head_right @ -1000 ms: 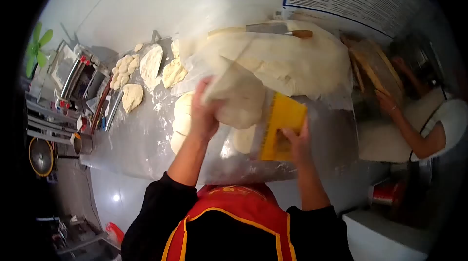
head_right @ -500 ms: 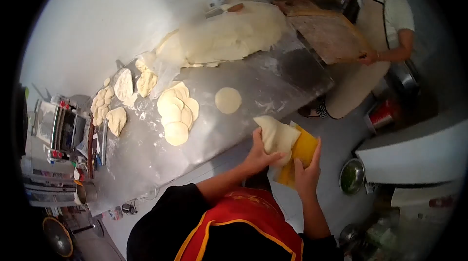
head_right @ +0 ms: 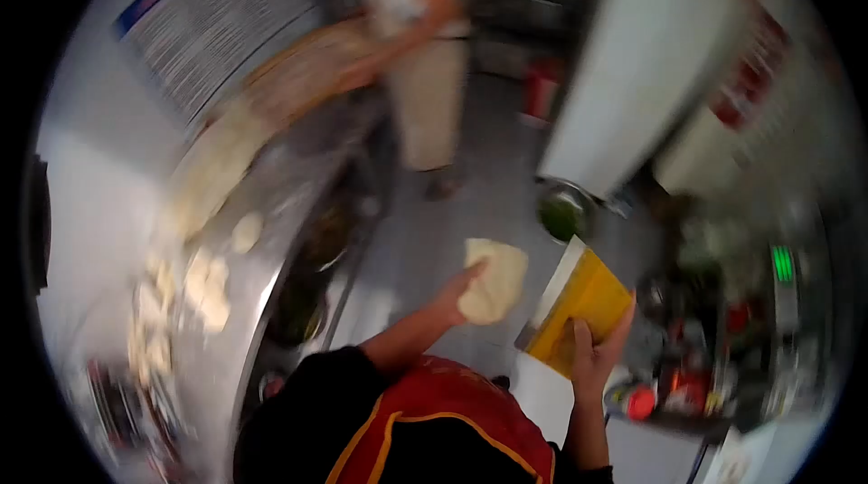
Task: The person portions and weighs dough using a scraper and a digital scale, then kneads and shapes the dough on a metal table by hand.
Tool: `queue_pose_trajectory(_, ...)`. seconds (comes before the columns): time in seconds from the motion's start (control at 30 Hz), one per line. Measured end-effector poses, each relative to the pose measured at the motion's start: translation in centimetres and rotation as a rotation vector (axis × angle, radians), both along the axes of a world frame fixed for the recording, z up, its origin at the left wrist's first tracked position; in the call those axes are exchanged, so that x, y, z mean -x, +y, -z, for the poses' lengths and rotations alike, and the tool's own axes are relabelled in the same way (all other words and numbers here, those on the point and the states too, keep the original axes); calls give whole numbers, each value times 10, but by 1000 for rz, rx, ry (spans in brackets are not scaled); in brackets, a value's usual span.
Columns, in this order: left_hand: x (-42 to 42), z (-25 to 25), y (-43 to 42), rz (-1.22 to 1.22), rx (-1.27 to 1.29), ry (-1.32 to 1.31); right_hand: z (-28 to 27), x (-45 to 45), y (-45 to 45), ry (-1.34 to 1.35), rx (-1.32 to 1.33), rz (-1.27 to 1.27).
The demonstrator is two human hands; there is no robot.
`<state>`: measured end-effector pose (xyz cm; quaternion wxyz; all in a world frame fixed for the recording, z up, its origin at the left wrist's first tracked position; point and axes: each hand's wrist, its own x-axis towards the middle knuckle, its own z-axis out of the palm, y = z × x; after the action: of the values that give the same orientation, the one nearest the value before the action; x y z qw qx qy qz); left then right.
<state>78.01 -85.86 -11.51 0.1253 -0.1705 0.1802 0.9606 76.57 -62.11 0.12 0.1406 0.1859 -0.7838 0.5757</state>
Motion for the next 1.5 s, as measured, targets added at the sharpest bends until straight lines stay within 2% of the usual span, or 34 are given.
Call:
queue_pose_trajectory(0.07, 19, 24, 58, 182, -258, 107, 4, -11, 84, -123, -27, 179)
queue_pose_trajectory(0.13, 41, 28, 113, 396, -434, 157, 12, -35, 154, -231, -31, 383)
queue_pose_trajectory(0.2, 66, 12, 176, 525, -214, 71, 23, -45, 205, -322, -33, 526)
queue_pose_trajectory(0.27, 89, 6, 228, 640, -48, 18, 46, -60, 246, -287, -93, 675)
queue_pose_trajectory(0.37, 125, -12, 309, 945, -219, -18, 47, -83, 292, -301, -112, 834)
queue_pose_trajectory(0.4, 139, -19, 337, 957, -139, 2, 55, -89, 303, -284, -79, 879)
queue_pose_trajectory(0.43, 156, -25, 362, 967, -58, 20, 64, -90, 309, -270, -46, 922)
queue_pose_trajectory(0.47, 172, -30, 391, 971, 26, 42, 62, -92, 318, -404, 123, 961)
queue_pose_trajectory(0.57, 240, -30, 472, 941, 114, 168, 98, -94, 348, -318, 90, 1124)
queue_pose_trajectory(0.63, 292, -48, 530, 994, 127, 278, 112, -89, 369, -304, 206, 1204)
queue_pose_trajectory(0.67, 317, -59, 558, 1023, 50, 435, 115, -81, 380, -293, 265, 1243)
queue_pose_trajectory(0.7, 345, -67, 594, 974, 80, 498, 115, -69, 390, -293, 283, 1295)
queue_pose_trajectory(0.73, 380, -69, 630, 1026, -21, 499, 112, -56, 401, -295, 302, 1350)
queue_pose_trajectory(0.77, 407, -78, 664, 999, 17, 463, 112, -41, 411, -301, 319, 1404)
queue_pose_trajectory(0.9, 507, -125, 791, 919, 407, 645, 123, 31, 466, -291, 403, 1494)
queue_pose_trajectory(0.93, 530, -135, 822, 897, 502, 685, 126, 46, 482, -314, 290, 1522)
queue_pose_trajectory(1.03, 603, -143, 923, 622, 1252, 1206, 66, 113, 514, -319, 316, 1507)
queue_pose_trajectory(1.07, 617, -144, 949, 586, 1382, 1373, 75, 120, 527, -304, 244, 1533)
queue_pose_trajectory(1.13, 633, -141, 988, 493, 1633, 1710, 79, 133, 541, -292, 276, 1538)
queue_pose_trajectory(1.17, 617, -159, 989, 512, 1767, 1692, 78, 141, 547, -289, 292, 1541)
queue_pose_trajectory(1.2, 626, -129, 1012, 46, 1853, 1896, 74, 148, 550, -299, 325, 1530)
queue_pose_trajectory(1.27, 627, -122, 1024, -126, 1796, 2036, 55, 162, 559, -329, 383, 1494)
queue_pose_trajectory(1.3, 629, -122, 1030, 193, 1693, 1996, 58, 163, 567, -325, 404, 1479)
queue_pose_trajectory(1.37, 637, -142, 1030, 576, 1521, 1734, 67, 168, 585, -306, 452, 1443)
queue_pose_trajectory(1.4, 653, -146, 1024, 658, 1466, 1529, 64, 173, 594, -297, 175, 1489)
queue_pose_trajectory(1.43, 667, -145, 1015, 724, 1404, 1319, 58, 177, 601, -323, 149, 1472)
queue_pose_trajectory(1.5, 699, -126, 991, 468, 1355, 1463, 49, 187, 615, -355, 99, 1433)
